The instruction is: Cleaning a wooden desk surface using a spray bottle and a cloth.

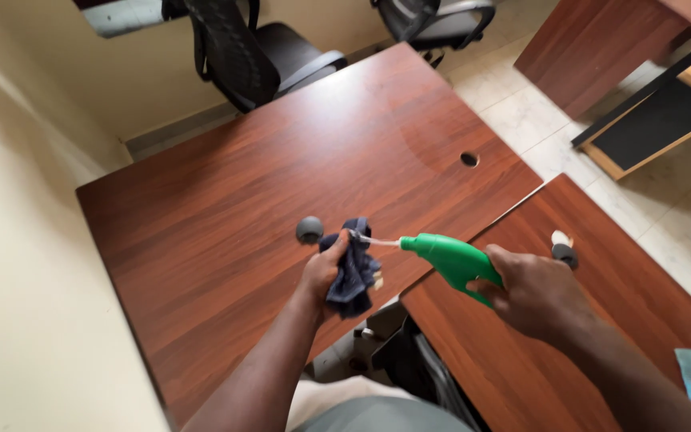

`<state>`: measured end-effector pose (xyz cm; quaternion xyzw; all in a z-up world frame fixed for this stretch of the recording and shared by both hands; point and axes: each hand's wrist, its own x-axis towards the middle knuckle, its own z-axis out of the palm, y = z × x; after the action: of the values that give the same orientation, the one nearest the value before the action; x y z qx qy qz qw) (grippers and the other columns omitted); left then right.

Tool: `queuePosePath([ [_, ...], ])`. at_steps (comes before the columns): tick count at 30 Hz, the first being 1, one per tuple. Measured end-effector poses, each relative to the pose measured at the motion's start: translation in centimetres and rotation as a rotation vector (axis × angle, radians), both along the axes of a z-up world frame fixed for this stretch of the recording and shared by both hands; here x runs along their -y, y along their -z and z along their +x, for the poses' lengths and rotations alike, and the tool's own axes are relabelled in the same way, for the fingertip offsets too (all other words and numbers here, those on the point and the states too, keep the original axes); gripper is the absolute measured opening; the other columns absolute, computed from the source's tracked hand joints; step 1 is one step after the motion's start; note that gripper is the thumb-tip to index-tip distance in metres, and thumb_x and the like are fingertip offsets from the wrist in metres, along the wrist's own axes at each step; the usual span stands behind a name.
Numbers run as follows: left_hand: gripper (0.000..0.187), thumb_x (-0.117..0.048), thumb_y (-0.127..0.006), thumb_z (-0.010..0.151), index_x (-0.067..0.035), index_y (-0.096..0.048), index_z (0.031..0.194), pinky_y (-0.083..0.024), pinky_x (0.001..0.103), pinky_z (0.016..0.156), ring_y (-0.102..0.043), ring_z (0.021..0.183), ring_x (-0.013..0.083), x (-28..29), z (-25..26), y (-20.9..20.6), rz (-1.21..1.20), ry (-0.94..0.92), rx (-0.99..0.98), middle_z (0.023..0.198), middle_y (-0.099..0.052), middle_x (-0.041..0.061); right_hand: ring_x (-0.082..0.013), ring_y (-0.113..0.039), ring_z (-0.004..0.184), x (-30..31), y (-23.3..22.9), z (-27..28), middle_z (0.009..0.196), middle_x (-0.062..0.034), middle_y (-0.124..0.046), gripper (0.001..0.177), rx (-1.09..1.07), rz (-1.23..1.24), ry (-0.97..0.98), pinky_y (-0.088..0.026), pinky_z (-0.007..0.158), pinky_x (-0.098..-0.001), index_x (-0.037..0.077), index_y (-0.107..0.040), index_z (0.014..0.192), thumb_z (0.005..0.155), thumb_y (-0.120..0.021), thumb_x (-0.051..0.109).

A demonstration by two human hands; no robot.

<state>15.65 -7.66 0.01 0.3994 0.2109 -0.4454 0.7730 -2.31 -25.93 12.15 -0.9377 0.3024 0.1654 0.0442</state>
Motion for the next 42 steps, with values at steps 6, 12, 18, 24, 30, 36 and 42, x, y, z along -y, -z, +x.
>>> queuePosePath([
  [6,0.040,-0.011,-0.085,0.084,0.009,-0.065,0.112,-0.062,0.059,0.068,-0.074,0.076,0.0408,0.3,0.8,2.3,0.028,-0.051,-0.014,0.092,-0.071,0.028,-0.0361,-0.077,0.092,-0.4,0.3,0.3,0.084,-0.0068,-0.077,0.030,0.109,0.071,-0.026,-0.059,0.086,-0.0500,0.027,-0.060,0.103,0.083,-0.071,0.047],
  [12,0.045,-0.020,-0.078,0.093,0.013,-0.064,0.119,-0.060,0.056,0.085,-0.073,0.094,0.0398,0.6,3.0,7.6,-0.126,-0.009,-0.130,0.107,-0.072,0.030,-0.0336,-0.076,0.081,-0.2,1.6,0.4,0.073,-0.0064,-0.073,0.028,0.237,0.164,0.067,-0.058,0.076,-0.0457,0.028,-0.063,0.101,0.082,-0.074,0.045],
  [18,0.045,-0.030,-0.069,0.100,0.010,-0.065,0.119,-0.059,0.060,0.086,-0.073,0.098,0.0440,0.7,3.4,10.1,-0.345,0.013,-0.199,0.112,-0.071,0.034,-0.0223,-0.066,0.056,-0.2,4.6,0.1,0.055,-0.0095,-0.063,0.022,0.553,0.528,0.100,-0.051,0.055,-0.0378,0.019,-0.072,0.089,0.070,-0.080,0.026],
  [24,0.039,-0.030,-0.075,0.094,0.005,-0.068,0.110,-0.063,0.057,0.078,-0.075,0.088,0.0438,-1.0,3.1,4.2,-0.287,0.010,-0.171,0.098,-0.074,0.030,-0.0074,-0.059,0.067,0.6,9.9,-1.9,0.080,0.0017,-0.068,0.014,1.160,1.158,0.417,-0.049,0.058,-0.0262,0.015,-0.068,0.101,0.088,-0.074,0.011],
  [30,0.039,-0.029,-0.075,0.093,0.006,-0.066,0.110,-0.062,0.058,0.078,-0.075,0.086,0.0436,-1.7,4.0,5.2,-0.251,-0.026,-0.161,0.098,-0.074,0.030,-0.0148,-0.057,0.081,-1.8,4.6,-1.0,0.084,0.0027,-0.054,0.026,1.238,1.403,0.556,-0.050,0.089,-0.0365,0.011,-0.063,0.086,0.080,-0.061,-0.014],
  [36,0.034,-0.026,-0.075,0.092,0.004,-0.068,0.107,-0.062,0.057,0.075,-0.075,0.083,0.0435,-1.7,3.0,3.9,-0.262,-0.012,-0.150,0.096,-0.073,0.030,-0.0132,-0.057,0.065,-2.2,6.7,-1.9,0.076,-0.0021,-0.060,0.006,1.232,1.344,0.539,-0.054,0.069,-0.0364,0.009,-0.066,0.091,0.095,-0.071,0.009],
  [42,0.026,-0.025,-0.072,0.093,-0.001,-0.067,0.102,-0.063,0.055,0.077,-0.076,0.084,0.0416,-1.7,2.8,0.8,-0.279,-0.037,-0.098,0.094,-0.074,0.027,-0.0225,-0.071,0.082,-1.2,6.7,-1.8,0.095,-0.0092,-0.072,0.020,1.258,1.447,0.380,-0.062,0.076,-0.0513,0.010,-0.069,0.108,0.088,-0.074,0.010],
])
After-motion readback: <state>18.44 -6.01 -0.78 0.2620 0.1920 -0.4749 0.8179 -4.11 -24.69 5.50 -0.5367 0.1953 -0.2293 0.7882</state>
